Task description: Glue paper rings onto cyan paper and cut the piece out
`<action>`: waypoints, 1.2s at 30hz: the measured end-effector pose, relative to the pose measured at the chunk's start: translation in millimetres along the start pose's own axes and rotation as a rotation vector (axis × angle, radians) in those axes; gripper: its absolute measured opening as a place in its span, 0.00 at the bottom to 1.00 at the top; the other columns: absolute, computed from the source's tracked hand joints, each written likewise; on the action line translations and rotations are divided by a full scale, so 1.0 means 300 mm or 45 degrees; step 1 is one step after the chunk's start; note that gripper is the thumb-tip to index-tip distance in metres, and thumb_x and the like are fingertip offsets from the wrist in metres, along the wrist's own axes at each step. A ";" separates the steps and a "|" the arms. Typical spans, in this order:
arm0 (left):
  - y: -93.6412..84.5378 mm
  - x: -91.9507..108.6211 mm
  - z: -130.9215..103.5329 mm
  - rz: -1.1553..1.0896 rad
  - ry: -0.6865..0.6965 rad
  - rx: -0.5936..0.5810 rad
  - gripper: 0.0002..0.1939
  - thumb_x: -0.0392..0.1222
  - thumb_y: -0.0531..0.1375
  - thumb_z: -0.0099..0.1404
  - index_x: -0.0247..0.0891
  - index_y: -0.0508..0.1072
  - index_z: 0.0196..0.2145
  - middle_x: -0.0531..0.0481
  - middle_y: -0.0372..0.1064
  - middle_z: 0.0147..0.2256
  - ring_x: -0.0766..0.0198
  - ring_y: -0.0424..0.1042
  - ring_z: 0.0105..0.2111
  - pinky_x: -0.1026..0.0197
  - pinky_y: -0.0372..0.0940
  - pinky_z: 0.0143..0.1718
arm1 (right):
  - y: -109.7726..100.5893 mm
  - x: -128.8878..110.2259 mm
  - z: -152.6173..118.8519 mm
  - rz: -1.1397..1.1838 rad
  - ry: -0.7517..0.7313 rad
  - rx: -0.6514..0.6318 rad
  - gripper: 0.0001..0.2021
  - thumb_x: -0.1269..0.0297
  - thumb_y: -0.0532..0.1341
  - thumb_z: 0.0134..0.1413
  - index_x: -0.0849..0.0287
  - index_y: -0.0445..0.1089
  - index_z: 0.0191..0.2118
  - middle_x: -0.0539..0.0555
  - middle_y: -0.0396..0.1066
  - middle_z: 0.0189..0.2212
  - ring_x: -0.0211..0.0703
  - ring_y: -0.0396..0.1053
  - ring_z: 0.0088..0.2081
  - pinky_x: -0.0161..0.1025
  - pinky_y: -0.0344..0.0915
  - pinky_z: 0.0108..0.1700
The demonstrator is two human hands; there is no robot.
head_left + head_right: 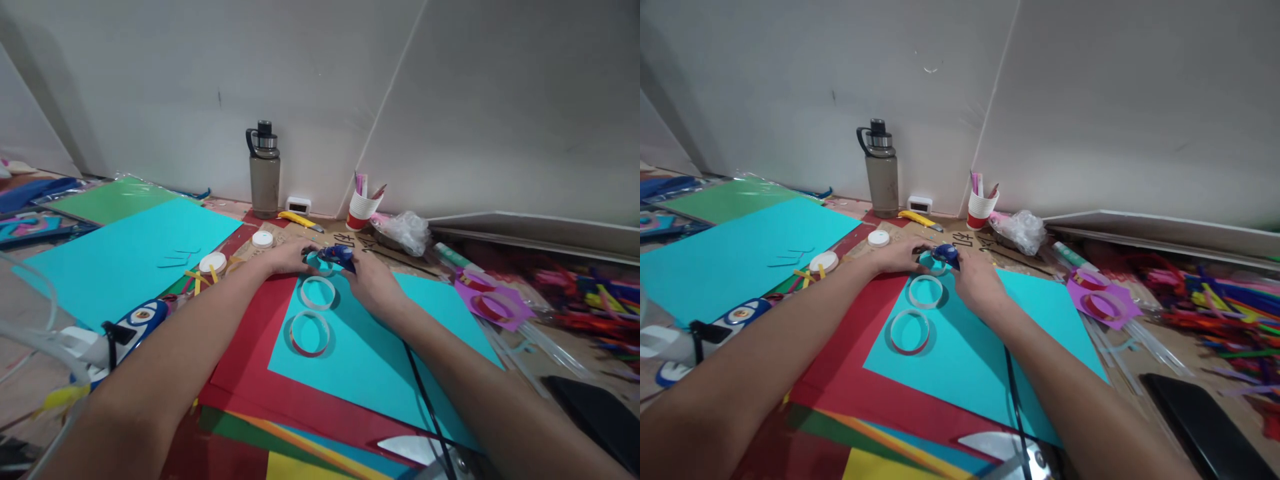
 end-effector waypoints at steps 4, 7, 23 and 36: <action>0.003 0.003 -0.002 0.014 -0.013 -0.026 0.30 0.54 0.64 0.55 0.41 0.68 0.53 0.46 0.66 0.54 0.56 0.65 0.52 0.60 0.59 0.53 | -0.003 0.015 -0.004 -0.031 0.015 0.014 0.16 0.65 0.56 0.60 0.62 0.64 0.52 0.63 0.72 0.46 0.53 0.68 0.48 0.40 0.60 0.43; 0.001 0.012 -0.002 0.026 -0.002 -0.035 0.31 0.54 0.64 0.55 0.41 0.68 0.54 0.46 0.66 0.54 0.55 0.65 0.52 0.59 0.59 0.53 | -0.006 0.025 -0.013 -0.062 0.017 0.004 0.17 0.65 0.56 0.60 0.63 0.63 0.53 0.64 0.71 0.46 0.53 0.68 0.47 0.42 0.60 0.43; 0.003 0.018 -0.007 0.039 -0.016 -0.051 0.32 0.53 0.63 0.56 0.41 0.67 0.56 0.46 0.66 0.55 0.55 0.65 0.52 0.59 0.59 0.53 | -0.015 0.004 -0.018 -0.104 -0.023 0.027 0.14 0.67 0.56 0.59 0.63 0.63 0.51 0.64 0.72 0.45 0.54 0.68 0.46 0.42 0.59 0.42; -0.002 0.016 -0.010 0.013 -0.024 -0.024 0.32 0.55 0.64 0.55 0.40 0.67 0.55 0.45 0.68 0.52 0.55 0.66 0.50 0.59 0.61 0.51 | -0.032 0.025 -0.032 -0.032 0.039 0.045 0.13 0.66 0.56 0.59 0.63 0.65 0.48 0.64 0.72 0.45 0.54 0.68 0.48 0.41 0.60 0.45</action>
Point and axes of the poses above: each hand's wrist, its own z-axis towards the middle knuckle, its own y-axis out of the palm, x = y × z, the point moved 9 cm from there along z, towards the middle knuckle
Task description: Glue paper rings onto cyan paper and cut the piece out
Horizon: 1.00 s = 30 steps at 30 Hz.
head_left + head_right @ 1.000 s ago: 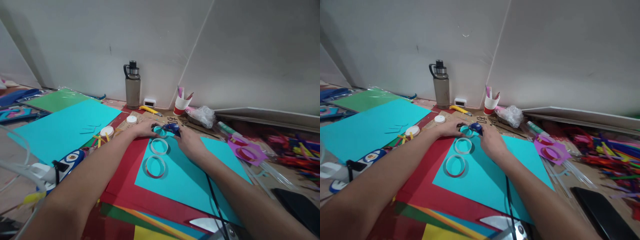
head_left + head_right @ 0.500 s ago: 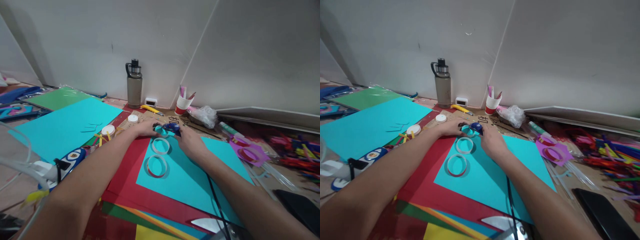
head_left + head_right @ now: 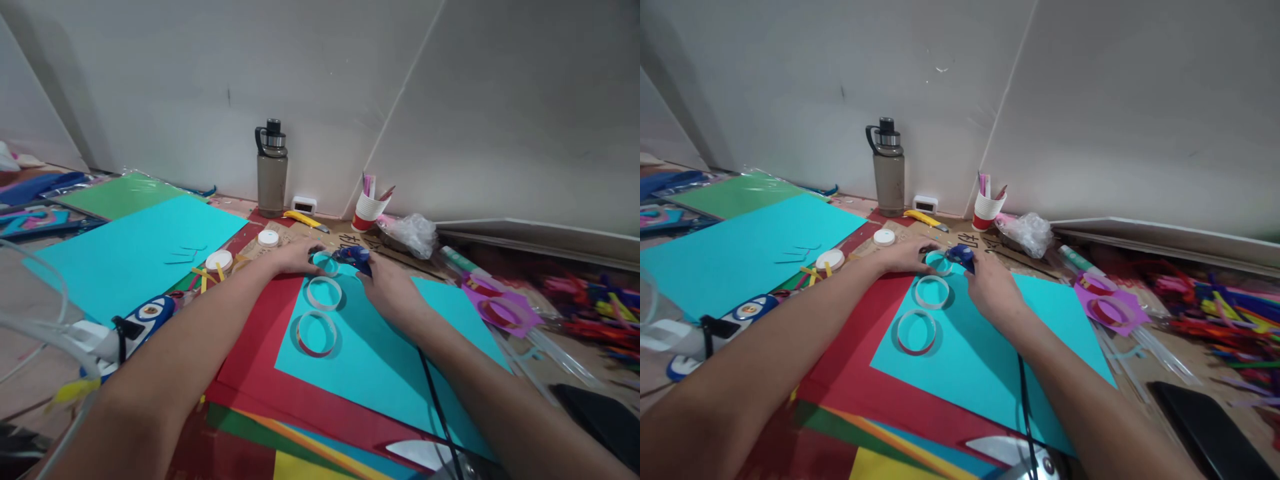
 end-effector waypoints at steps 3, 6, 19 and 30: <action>0.001 -0.008 -0.001 -0.037 -0.033 0.006 0.33 0.54 0.64 0.54 0.39 0.66 0.55 0.45 0.68 0.52 0.56 0.67 0.49 0.60 0.62 0.49 | 0.010 -0.008 0.005 0.028 0.000 -0.012 0.15 0.66 0.56 0.59 0.63 0.65 0.51 0.64 0.72 0.46 0.54 0.69 0.47 0.42 0.61 0.45; 0.005 -0.011 0.004 -0.038 -0.005 0.015 0.31 0.54 0.64 0.54 0.40 0.68 0.54 0.46 0.68 0.52 0.56 0.67 0.50 0.60 0.62 0.50 | 0.024 -0.025 0.014 0.043 -0.014 -0.030 0.17 0.66 0.56 0.59 0.63 0.64 0.54 0.64 0.72 0.46 0.54 0.69 0.47 0.43 0.61 0.46; 0.006 0.015 -0.002 -0.045 0.133 0.022 0.34 0.54 0.62 0.58 0.45 0.62 0.61 0.47 0.62 0.59 0.55 0.61 0.57 0.56 0.56 0.58 | 0.013 0.011 0.007 0.039 -0.007 0.013 0.15 0.66 0.56 0.59 0.64 0.65 0.51 0.65 0.72 0.46 0.55 0.69 0.48 0.43 0.61 0.46; 0.004 0.017 -0.002 -0.022 0.138 0.023 0.35 0.56 0.61 0.59 0.41 0.62 0.60 0.45 0.62 0.59 0.55 0.61 0.58 0.55 0.55 0.59 | 0.023 0.005 0.013 0.024 -0.012 0.002 0.15 0.66 0.57 0.59 0.64 0.65 0.51 0.65 0.71 0.47 0.55 0.68 0.48 0.43 0.61 0.47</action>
Point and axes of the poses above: each hand's wrist, its own z-axis towards the middle knuckle, its own y-axis out of the palm, x = y × z, the point moved 9 cm from there along z, towards the middle knuckle
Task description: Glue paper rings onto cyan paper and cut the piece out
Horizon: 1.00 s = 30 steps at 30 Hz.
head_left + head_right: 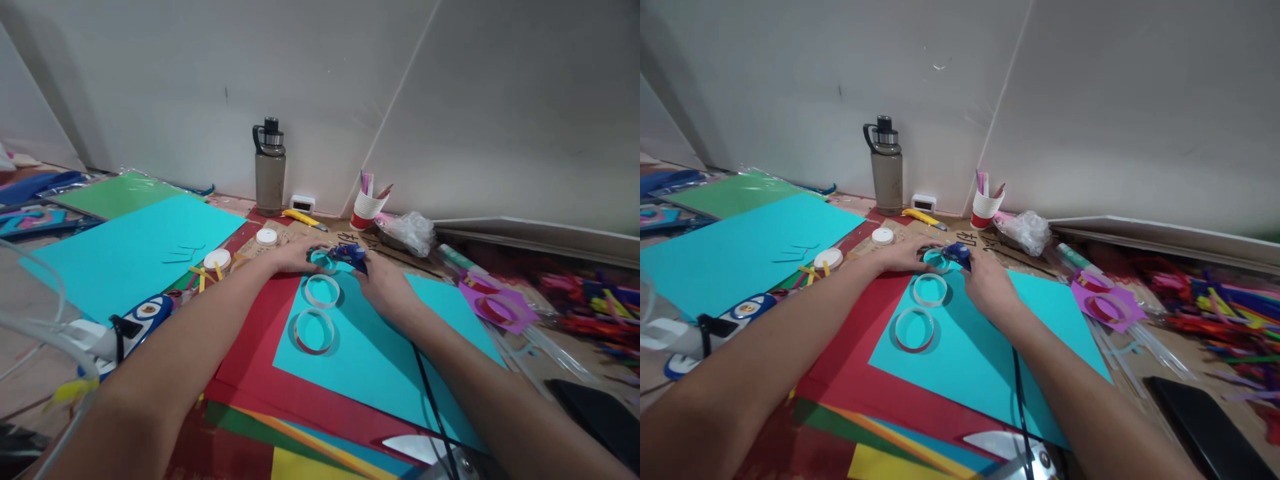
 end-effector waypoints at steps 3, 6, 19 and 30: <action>-0.003 0.015 -0.001 -0.007 0.039 -0.009 0.31 0.52 0.62 0.59 0.41 0.64 0.59 0.46 0.64 0.58 0.56 0.62 0.57 0.56 0.55 0.59 | -0.001 0.000 -0.001 -0.002 0.003 -0.006 0.15 0.66 0.57 0.59 0.64 0.65 0.51 0.66 0.71 0.47 0.56 0.68 0.48 0.44 0.61 0.46; -0.001 0.015 0.002 0.018 0.032 -0.023 0.31 0.51 0.62 0.59 0.42 0.64 0.59 0.46 0.63 0.58 0.55 0.61 0.58 0.55 0.54 0.59 | -0.003 0.000 -0.003 -0.005 0.014 -0.022 0.15 0.66 0.56 0.59 0.65 0.65 0.50 0.66 0.71 0.46 0.56 0.69 0.48 0.43 0.61 0.45; 0.007 0.000 0.010 0.067 -0.049 -0.079 0.29 0.51 0.59 0.63 0.40 0.63 0.59 0.45 0.62 0.59 0.55 0.59 0.59 0.55 0.52 0.60 | -0.001 -0.002 0.000 0.020 0.011 -0.017 0.17 0.67 0.56 0.59 0.63 0.64 0.53 0.65 0.71 0.47 0.55 0.69 0.48 0.43 0.61 0.45; 0.016 -0.027 0.017 0.067 -0.104 -0.070 0.32 0.53 0.60 0.61 0.39 0.62 0.60 0.43 0.61 0.59 0.54 0.60 0.58 0.55 0.54 0.59 | 0.011 -0.023 0.015 0.010 -0.007 -0.041 0.17 0.66 0.56 0.60 0.62 0.65 0.53 0.64 0.72 0.46 0.55 0.69 0.48 0.42 0.61 0.45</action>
Point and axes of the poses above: each hand's wrist, its own z-axis towards the middle knuckle, its own y-axis out of the palm, x = y × z, the point moved 9 cm from there along z, towards the middle knuckle
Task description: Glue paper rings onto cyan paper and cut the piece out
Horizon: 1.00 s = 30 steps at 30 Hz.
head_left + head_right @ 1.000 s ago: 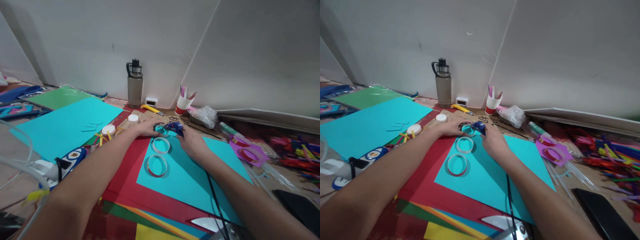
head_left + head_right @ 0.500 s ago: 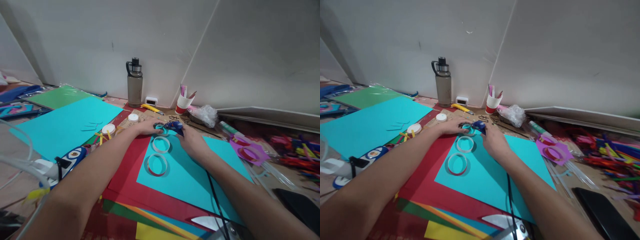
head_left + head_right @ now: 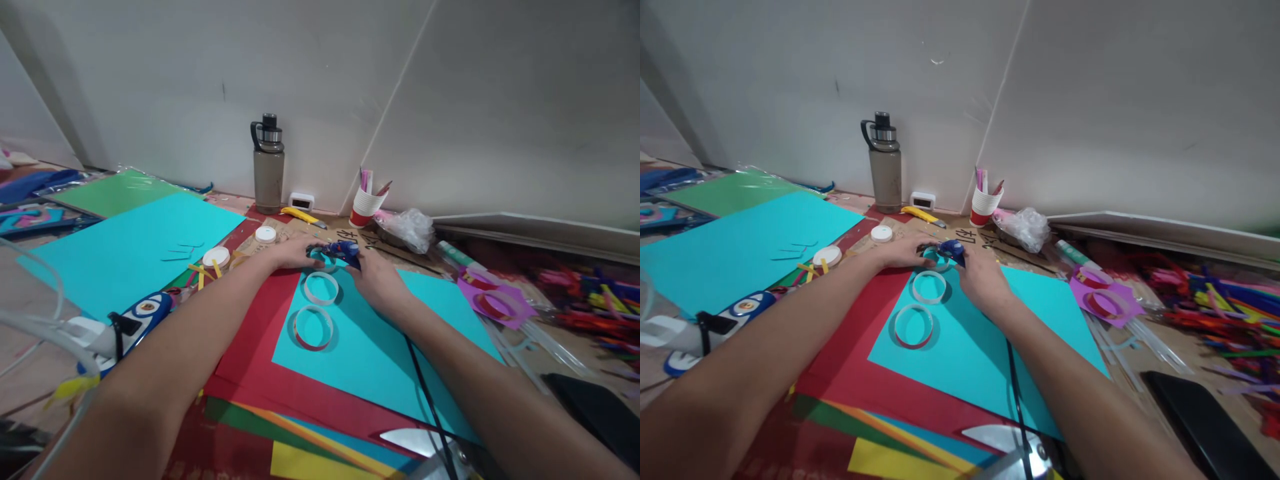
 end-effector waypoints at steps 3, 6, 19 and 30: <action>-0.004 0.015 -0.004 0.004 0.034 -0.002 0.32 0.53 0.60 0.61 0.39 0.62 0.60 0.44 0.62 0.59 0.55 0.61 0.58 0.57 0.54 0.59 | 0.005 0.022 -0.001 -0.016 0.025 0.002 0.17 0.65 0.55 0.60 0.64 0.65 0.53 0.66 0.72 0.46 0.55 0.69 0.47 0.42 0.61 0.45; -0.008 0.025 -0.008 0.010 0.038 -0.010 0.31 0.52 0.60 0.61 0.41 0.63 0.60 0.45 0.62 0.59 0.55 0.60 0.58 0.57 0.54 0.59 | -0.001 0.034 -0.010 -0.021 0.032 0.010 0.16 0.65 0.56 0.60 0.65 0.64 0.52 0.66 0.71 0.46 0.55 0.69 0.48 0.42 0.61 0.46; -0.005 0.009 -0.003 0.026 0.036 0.011 0.31 0.54 0.60 0.61 0.43 0.63 0.59 0.46 0.62 0.59 0.54 0.60 0.58 0.55 0.54 0.59 | 0.010 0.031 -0.009 -0.016 0.013 0.022 0.17 0.65 0.55 0.60 0.64 0.64 0.53 0.65 0.72 0.45 0.54 0.70 0.46 0.43 0.62 0.44; 0.001 -0.004 0.003 0.005 0.029 0.022 0.33 0.55 0.60 0.60 0.43 0.63 0.60 0.45 0.63 0.58 0.53 0.61 0.57 0.55 0.54 0.58 | 0.007 -0.004 -0.001 0.055 -0.009 0.013 0.18 0.67 0.57 0.59 0.63 0.65 0.54 0.64 0.72 0.47 0.53 0.69 0.49 0.42 0.62 0.47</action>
Point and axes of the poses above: each hand's wrist, its own z-axis towards the middle knuckle, its own y-axis out of the palm, x = y × z, the point moved 9 cm from there along z, towards the middle knuckle
